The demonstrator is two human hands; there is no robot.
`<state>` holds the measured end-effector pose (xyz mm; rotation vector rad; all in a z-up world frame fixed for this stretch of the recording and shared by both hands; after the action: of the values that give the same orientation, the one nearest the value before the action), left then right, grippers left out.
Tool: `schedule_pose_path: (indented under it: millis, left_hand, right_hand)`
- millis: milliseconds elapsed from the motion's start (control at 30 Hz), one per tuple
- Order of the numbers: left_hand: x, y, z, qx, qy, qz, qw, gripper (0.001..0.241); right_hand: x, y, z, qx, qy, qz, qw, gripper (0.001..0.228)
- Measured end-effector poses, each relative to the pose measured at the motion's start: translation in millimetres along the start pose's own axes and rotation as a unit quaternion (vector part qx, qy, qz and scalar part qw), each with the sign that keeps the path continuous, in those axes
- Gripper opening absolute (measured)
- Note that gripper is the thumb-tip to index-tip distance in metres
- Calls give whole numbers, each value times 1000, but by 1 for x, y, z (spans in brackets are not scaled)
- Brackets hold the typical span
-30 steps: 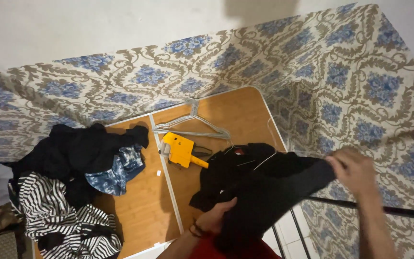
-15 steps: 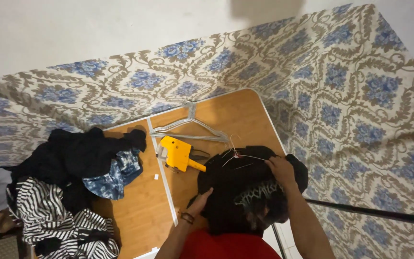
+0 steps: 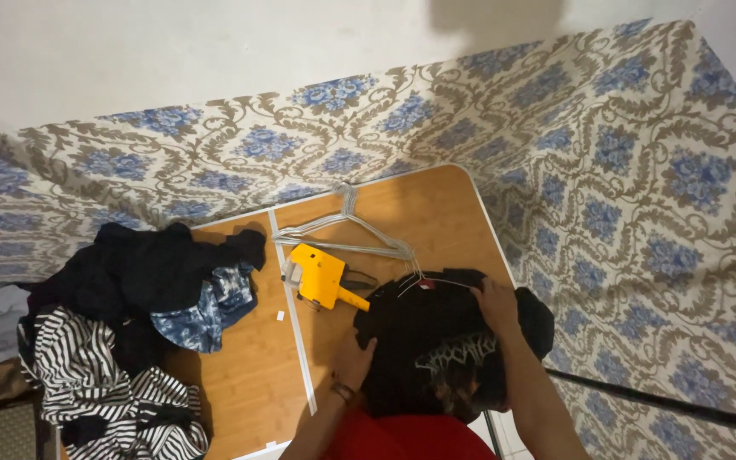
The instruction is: The person folds a striped shirt on a wooden table, uses a yellow tape dispenser to apply tape to the collar, and places the shirt on a hanger. They then fold another striped shirt and apply tape to it as well.
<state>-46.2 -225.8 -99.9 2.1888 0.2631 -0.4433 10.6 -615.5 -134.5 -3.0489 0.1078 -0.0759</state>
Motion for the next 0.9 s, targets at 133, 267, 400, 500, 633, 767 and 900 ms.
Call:
schedule_pose_path:
  millis: [133,267,400,500,633,767,900]
  left_hand:
    - [11,-9,12,34,51,40,997,51]
    - [8,4,6,36,38,20,998,50]
    - [14,13,7,107,22,45,993,58]
    - [22,9,19,180,14,112,977,62]
    - [32,-2,35,295,-26,126,947,60]
    - [31,4,31,289,-39,116,950,60]
    - [38,-11,41,274,-28,109,955,61]
  right_hand:
    - [7,2,27,17,-34,21,999,42]
    - [7,0,38,12,-69,50,996,46]
    - [13,1,41,15,-70,59,996,50]
    - [17,-5,42,-32,-77,53,995,47]
    - [21,-5,50,-78,-111,61,989,42]
    - [26,-4,50,-71,-115,63,989,42]
    - [26,-6,40,-65,-118,53,990,42]
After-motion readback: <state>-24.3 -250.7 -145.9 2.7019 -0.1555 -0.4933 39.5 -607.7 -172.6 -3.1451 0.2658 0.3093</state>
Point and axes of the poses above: each hand's wrist, its own x-axis towards the middle knuckle, its own z-axis out of the palm, y = z × x, the point moved 2 cm from there along x, towards the middle knuckle
